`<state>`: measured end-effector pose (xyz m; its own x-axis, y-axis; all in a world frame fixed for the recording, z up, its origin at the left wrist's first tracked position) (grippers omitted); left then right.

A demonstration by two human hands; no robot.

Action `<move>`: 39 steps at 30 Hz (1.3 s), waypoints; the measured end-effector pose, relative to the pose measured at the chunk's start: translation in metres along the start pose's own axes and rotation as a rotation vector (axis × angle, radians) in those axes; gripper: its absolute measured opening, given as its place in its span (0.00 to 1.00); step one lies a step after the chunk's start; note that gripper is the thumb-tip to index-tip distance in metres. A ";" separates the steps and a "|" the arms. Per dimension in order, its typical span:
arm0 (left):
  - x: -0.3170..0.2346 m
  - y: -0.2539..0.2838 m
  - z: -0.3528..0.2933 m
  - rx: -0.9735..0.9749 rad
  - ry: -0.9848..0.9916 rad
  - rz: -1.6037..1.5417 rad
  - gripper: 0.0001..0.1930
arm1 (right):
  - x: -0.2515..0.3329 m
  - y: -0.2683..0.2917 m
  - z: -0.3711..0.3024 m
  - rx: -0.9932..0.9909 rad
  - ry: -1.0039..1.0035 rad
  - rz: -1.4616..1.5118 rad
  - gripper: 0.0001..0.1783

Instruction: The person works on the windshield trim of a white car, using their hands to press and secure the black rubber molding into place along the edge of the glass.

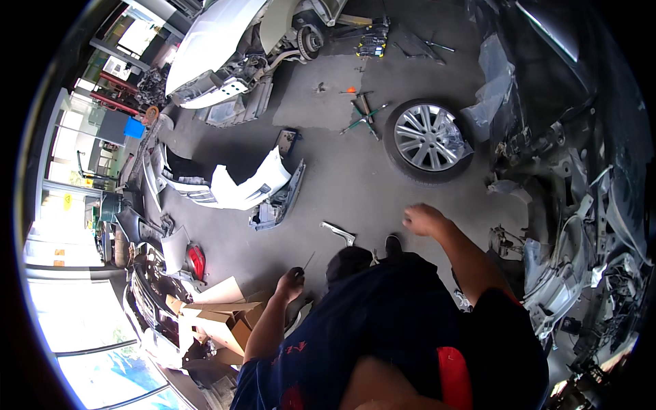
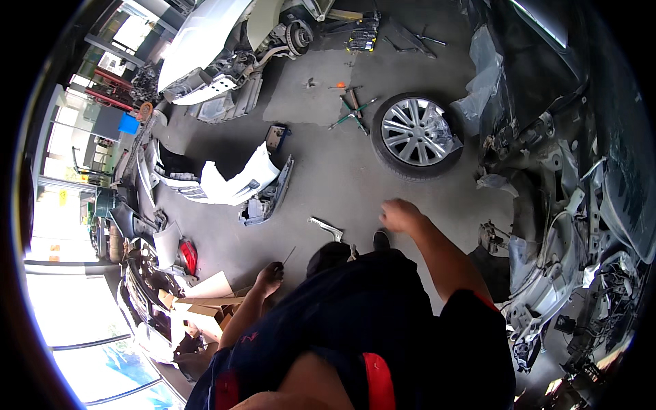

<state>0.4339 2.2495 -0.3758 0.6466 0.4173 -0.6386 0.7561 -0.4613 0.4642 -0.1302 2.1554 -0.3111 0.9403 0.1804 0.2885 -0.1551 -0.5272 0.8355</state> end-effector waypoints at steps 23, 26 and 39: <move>-0.555 0.315 0.727 -0.020 -0.205 0.249 0.14 | -0.290 0.107 0.311 0.039 -1.122 1.298 0.10; -0.617 0.330 0.815 0.010 -0.146 0.049 0.14 | -0.273 0.131 0.366 0.115 -1.225 1.380 0.11; -0.916 0.353 1.103 0.094 -0.064 -0.074 0.15 | -0.742 0.489 0.854 -0.271 -0.752 1.233 0.13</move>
<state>-0.0028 0.8408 -0.3041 0.5795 0.4031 -0.7084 0.7867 -0.5038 0.3569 -0.6450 1.0541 -0.5159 0.0931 -0.7683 0.6333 -0.9300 0.1601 0.3309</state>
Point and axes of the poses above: each hand's wrist, its own z-axis towards the middle knuckle, its own y-axis out of the back of the hand, x = y × z, the point moved 4 cm from there along z, towards the middle knuckle, and after that the axes turned 13 degrees about -z, right-handed, at the moved point
